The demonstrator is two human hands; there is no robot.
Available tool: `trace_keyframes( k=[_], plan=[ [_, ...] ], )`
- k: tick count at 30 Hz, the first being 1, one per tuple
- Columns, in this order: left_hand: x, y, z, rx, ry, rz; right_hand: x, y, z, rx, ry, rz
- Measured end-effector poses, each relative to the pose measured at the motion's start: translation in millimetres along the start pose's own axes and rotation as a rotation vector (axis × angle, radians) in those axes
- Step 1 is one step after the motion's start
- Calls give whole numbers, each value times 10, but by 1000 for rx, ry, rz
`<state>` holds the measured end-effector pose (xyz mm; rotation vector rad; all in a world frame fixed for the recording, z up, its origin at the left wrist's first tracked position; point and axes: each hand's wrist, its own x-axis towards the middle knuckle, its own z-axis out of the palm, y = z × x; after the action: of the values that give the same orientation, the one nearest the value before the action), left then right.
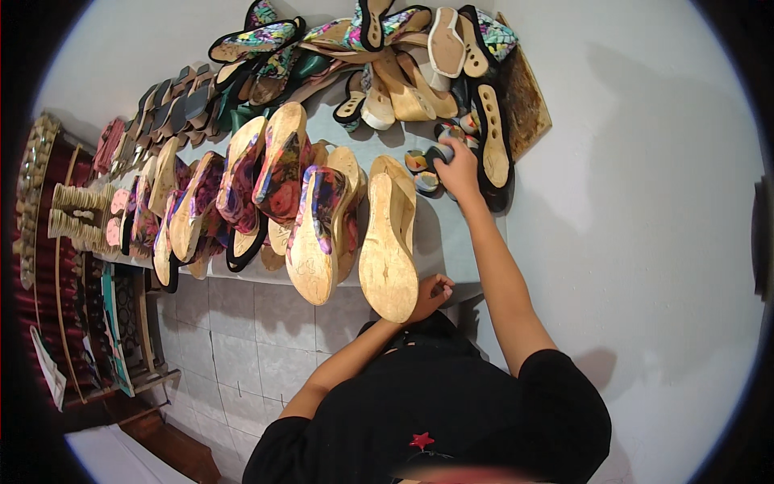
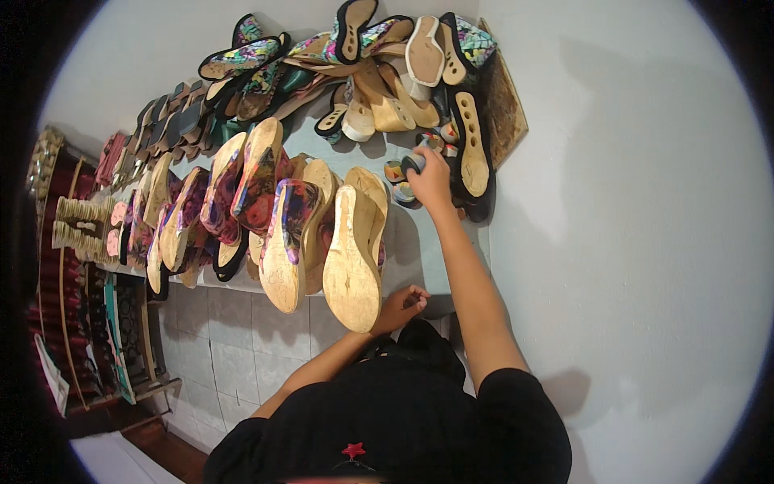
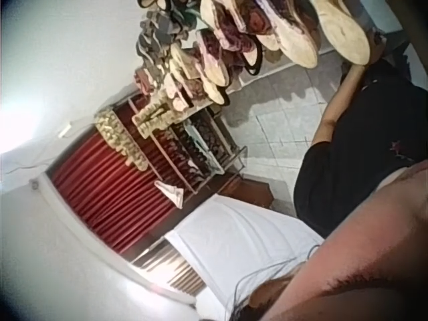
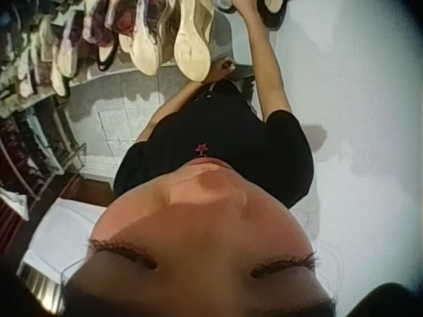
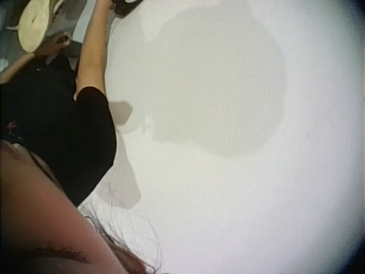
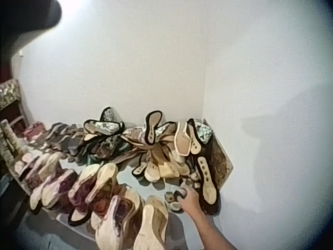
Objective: Sorting and inspecting various shoe components including soles, uppers, and insoles on workshop tables.
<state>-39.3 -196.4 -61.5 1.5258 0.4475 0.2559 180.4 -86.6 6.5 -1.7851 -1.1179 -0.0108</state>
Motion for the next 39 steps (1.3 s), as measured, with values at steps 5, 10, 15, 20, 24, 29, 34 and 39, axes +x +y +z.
trace_keyframes(
  k=[5,10,15,20,24,29,34,39],
  plan=[
    [9,111,-11,51,3,-122,313,-18,347,65,-137,-36],
    [21,-26,-33,-16,27,-115,-172,-174,11,-10,252,-174],
    [195,-123,31,15,75,10,-1134,481,-311,-193,369,79],
    [363,-85,81,-52,121,-101,-1162,831,-375,-333,116,205],
    [380,-134,82,-88,122,-126,-1086,821,-282,-501,85,255],
    [416,-221,96,-117,179,-105,-1003,907,-61,-525,241,264],
    [575,-160,112,-82,277,-47,-886,883,259,-460,115,346],
    [659,-109,102,84,347,93,-748,765,367,-534,69,387]
  ],
)
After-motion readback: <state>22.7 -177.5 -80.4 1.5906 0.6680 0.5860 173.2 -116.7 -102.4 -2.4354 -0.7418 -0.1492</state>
